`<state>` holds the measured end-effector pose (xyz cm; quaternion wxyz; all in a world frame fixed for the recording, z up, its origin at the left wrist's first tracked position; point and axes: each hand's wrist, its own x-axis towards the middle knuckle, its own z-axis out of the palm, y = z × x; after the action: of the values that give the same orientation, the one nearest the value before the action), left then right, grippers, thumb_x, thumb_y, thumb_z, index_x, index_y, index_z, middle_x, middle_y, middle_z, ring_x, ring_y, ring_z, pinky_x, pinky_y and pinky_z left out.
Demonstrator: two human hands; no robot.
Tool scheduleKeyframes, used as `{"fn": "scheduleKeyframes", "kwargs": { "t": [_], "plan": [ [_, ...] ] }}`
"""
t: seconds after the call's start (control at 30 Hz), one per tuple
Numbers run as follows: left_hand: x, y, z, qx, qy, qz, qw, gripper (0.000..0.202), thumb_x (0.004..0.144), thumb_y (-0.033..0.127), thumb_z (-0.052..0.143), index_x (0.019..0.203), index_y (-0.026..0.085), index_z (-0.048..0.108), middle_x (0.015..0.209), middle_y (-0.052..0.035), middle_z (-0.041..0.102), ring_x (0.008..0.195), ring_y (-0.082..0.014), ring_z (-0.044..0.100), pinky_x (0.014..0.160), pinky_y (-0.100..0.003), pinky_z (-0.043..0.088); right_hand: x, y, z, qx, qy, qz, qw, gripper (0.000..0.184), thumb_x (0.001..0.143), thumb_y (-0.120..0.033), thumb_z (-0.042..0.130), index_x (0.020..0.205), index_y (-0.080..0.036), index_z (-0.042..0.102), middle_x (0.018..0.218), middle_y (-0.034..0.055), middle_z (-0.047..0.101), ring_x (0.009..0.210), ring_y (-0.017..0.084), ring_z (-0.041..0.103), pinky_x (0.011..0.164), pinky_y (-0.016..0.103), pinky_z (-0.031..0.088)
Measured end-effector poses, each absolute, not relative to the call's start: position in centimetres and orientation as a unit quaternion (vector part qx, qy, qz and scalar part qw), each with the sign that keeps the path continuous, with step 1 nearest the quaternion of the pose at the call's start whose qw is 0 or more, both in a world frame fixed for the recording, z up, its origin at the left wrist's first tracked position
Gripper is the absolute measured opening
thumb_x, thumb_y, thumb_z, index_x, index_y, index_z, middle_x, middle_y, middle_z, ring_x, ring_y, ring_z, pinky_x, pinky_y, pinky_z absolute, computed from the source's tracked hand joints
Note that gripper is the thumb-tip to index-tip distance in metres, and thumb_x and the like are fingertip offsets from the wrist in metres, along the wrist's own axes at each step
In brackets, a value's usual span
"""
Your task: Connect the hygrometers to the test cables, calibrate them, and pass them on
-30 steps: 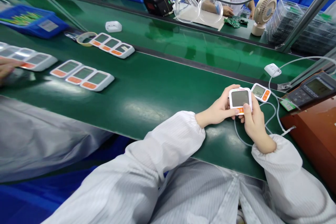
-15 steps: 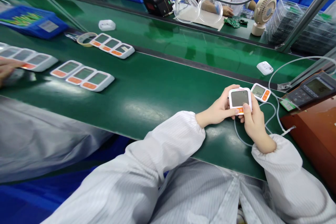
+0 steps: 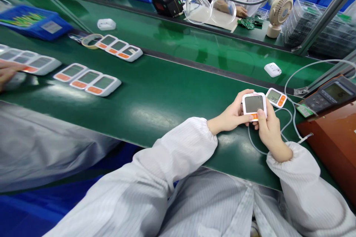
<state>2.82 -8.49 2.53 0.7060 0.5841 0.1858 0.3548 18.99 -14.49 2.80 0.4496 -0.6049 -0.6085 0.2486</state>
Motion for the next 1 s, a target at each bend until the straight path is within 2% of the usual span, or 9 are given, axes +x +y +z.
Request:
{"fn": "scheduleKeyframes", "kwargs": {
  "t": [1.0],
  "plan": [
    [2.77, -8.46, 2.46, 0.587, 0.188, 0.354, 0.704, 0.081, 0.086, 0.038, 0.075, 0.148, 0.036, 0.025, 0.129, -0.0097, 0.056, 0.08, -0.0142, 0.065, 0.062, -0.026, 0.055, 19.06, -14.57, 2.95, -0.609, -0.613, 0.243, 0.441, 0.061, 0.102, -0.051, 0.043, 0.151, -0.016, 0.045, 0.074, 0.004, 0.07, 0.048, 0.019, 0.062, 0.052, 0.033, 0.056]
  ]
}}
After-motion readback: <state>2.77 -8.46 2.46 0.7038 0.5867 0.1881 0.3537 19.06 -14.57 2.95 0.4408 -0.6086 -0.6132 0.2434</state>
